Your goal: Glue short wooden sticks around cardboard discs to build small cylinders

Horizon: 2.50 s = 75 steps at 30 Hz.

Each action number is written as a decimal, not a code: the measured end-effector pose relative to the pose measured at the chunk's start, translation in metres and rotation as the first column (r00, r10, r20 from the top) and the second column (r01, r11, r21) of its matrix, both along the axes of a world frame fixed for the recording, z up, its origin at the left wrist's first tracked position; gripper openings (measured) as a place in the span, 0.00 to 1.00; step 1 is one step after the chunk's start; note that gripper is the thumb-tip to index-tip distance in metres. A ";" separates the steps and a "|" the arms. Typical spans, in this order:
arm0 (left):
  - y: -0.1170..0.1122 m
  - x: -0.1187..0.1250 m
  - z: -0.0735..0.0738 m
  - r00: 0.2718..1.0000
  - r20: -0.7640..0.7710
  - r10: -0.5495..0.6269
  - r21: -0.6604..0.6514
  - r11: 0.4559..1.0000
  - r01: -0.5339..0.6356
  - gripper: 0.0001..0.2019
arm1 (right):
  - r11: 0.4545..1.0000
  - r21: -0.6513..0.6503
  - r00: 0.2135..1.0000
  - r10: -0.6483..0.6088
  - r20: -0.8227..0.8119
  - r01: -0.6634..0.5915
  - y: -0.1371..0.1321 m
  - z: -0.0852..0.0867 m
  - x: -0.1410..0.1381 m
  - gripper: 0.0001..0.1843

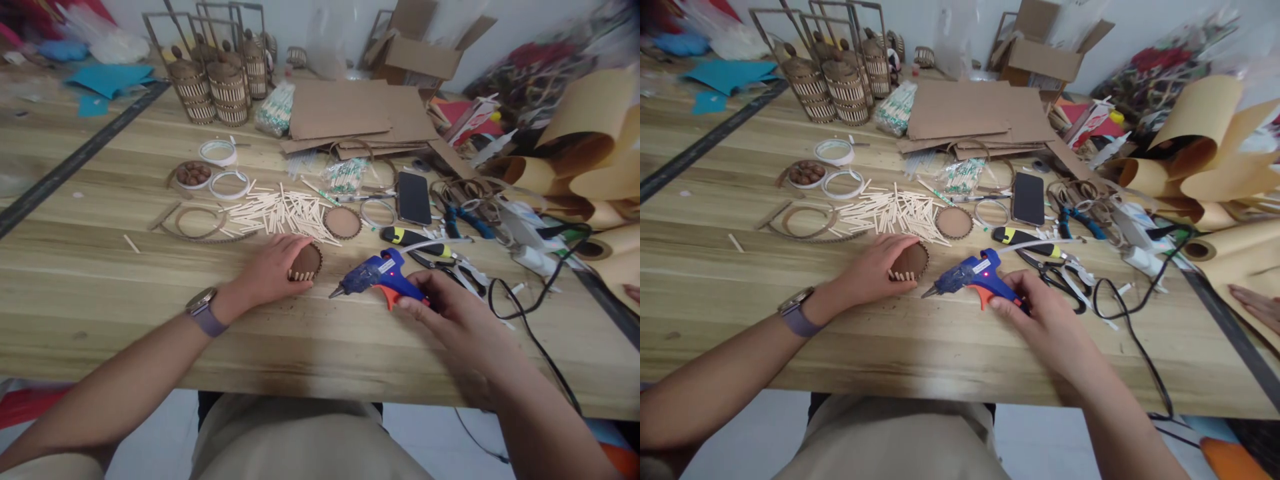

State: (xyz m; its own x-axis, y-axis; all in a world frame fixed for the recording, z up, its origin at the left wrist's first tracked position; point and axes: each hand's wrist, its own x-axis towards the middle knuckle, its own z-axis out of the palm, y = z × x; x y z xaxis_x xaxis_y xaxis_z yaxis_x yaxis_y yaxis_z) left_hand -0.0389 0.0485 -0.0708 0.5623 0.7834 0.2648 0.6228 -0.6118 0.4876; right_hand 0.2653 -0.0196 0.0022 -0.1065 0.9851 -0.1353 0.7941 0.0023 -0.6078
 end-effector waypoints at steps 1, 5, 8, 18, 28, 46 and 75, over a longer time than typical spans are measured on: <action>0.000 0.000 0.001 1.000 0.000 0.001 -0.002 1.000 -0.001 0.36 | 0.999 0.037 0.999 -0.029 -0.019 0.030 0.000 0.000 -0.001 0.21; -0.001 -0.001 0.003 1.000 0.006 -0.001 -0.011 1.000 0.001 0.37 | 0.983 0.153 0.991 -0.083 -0.101 0.098 0.001 0.000 -0.009 0.21; -0.001 -0.002 0.003 1.000 0.006 -0.002 -0.017 1.000 0.002 0.37 | 0.983 0.159 0.987 -0.068 -0.148 0.092 0.007 0.002 -0.018 0.15; -0.001 -0.003 0.004 1.000 -0.005 -0.001 -0.003 1.000 0.001 0.37 | 0.979 -0.200 0.893 -0.062 -0.446 -0.032 0.045 -0.028 -0.033 0.21; -0.001 -0.003 0.004 1.000 0.013 -0.014 0.010 1.000 0.014 0.36 | 0.963 -0.089 0.833 0.173 -0.526 -0.256 0.048 -0.038 -0.030 0.17; -0.001 -0.005 0.004 1.000 -0.001 -0.022 0.016 1.000 0.022 0.37 | 0.937 0.019 0.878 0.334 -0.343 -0.349 0.036 -0.039 -0.030 0.19; 0.001 -0.006 0.005 1.000 0.008 -0.028 0.002 1.000 0.028 0.36 | 0.879 0.213 0.869 0.464 -0.174 -0.427 0.035 -0.036 -0.031 0.19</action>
